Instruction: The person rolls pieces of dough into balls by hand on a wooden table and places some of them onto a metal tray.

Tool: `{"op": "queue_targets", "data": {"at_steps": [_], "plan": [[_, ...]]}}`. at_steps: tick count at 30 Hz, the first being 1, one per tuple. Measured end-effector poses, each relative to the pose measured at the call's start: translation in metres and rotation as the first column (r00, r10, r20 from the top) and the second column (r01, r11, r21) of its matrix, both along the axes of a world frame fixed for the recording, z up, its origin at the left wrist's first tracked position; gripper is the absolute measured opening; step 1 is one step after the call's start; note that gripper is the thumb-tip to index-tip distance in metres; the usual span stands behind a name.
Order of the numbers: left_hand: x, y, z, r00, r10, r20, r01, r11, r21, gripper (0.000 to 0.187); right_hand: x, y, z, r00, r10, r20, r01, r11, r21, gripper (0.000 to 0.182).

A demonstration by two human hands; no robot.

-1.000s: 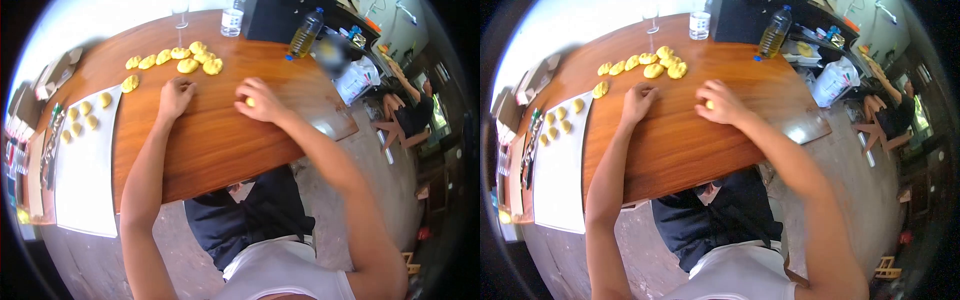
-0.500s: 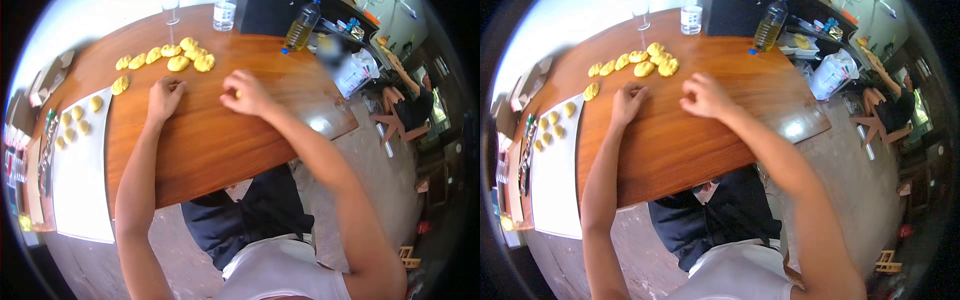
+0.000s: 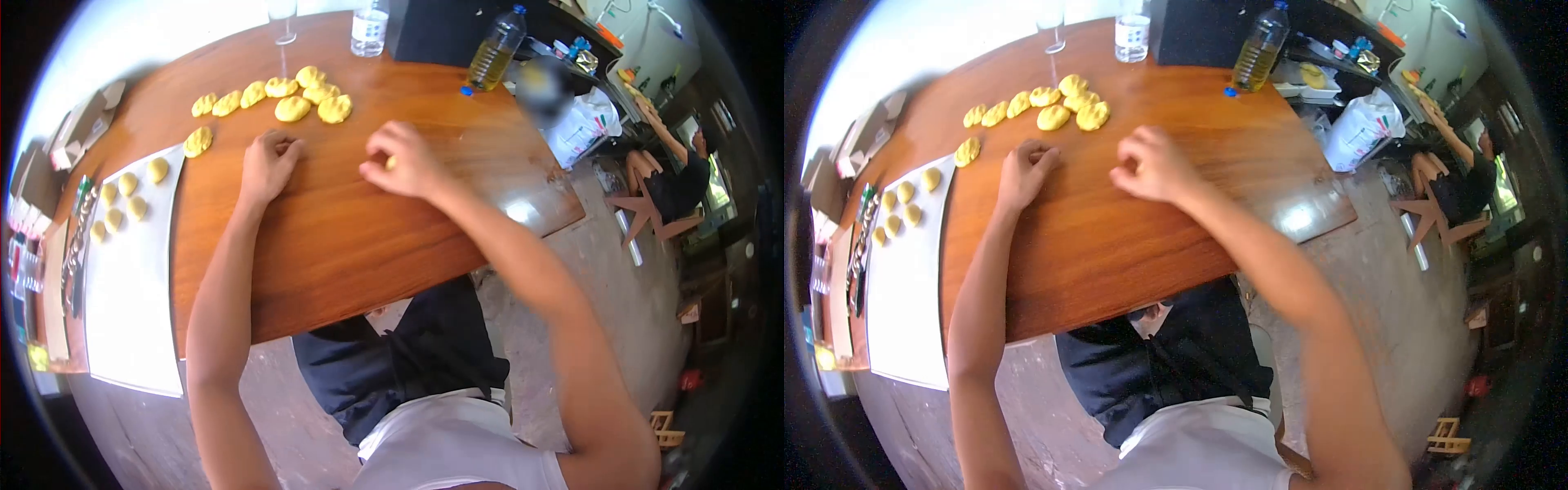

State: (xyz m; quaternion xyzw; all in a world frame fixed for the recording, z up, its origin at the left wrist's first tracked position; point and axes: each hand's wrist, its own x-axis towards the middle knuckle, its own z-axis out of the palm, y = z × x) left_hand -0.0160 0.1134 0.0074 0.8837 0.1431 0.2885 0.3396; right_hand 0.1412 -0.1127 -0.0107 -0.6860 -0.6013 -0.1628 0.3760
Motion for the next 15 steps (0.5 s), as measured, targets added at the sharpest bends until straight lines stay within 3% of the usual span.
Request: {"op": "queue_targets", "data": {"at_steps": [2, 6, 9, 11, 15], "plan": [[-0.002, 0.003, -0.004, 1.000, 0.022, -0.016, -0.023, 0.998, -0.053, 0.030, -0.039, 0.008, 0.007, 0.997, 0.062, 0.056, -0.057, 0.996, -0.075, 0.024], [0.000, 0.008, -0.009, 1.000, 0.027, -0.002, -0.028, 0.997, -0.072, 0.030, -0.072, -0.053, 0.018, 0.980, 0.194, 0.055, -0.184, 0.972, -0.147, 0.025], [0.000, 0.002, -0.002, 1.000, 0.013, -0.011, -0.013, 0.999, -0.050, 0.030, -0.045, -0.081, 0.015, 0.988, 0.152, 0.023, -0.144, 0.966, -0.214, 0.025], [-0.002, 0.003, -0.002, 1.000, 0.022, 0.007, -0.022, 0.999, -0.030, 0.029, -0.015, -0.070, 0.016, 0.999, -0.035, 0.016, 0.038, 0.969, -0.243, 0.025], [-0.002, 0.000, -0.001, 1.000, 0.008, 0.013, -0.008, 0.999, -0.039, 0.027, -0.014, 0.001, 0.009, 0.997, -0.024, 0.069, 0.032, 0.992, -0.123, 0.027]]}}
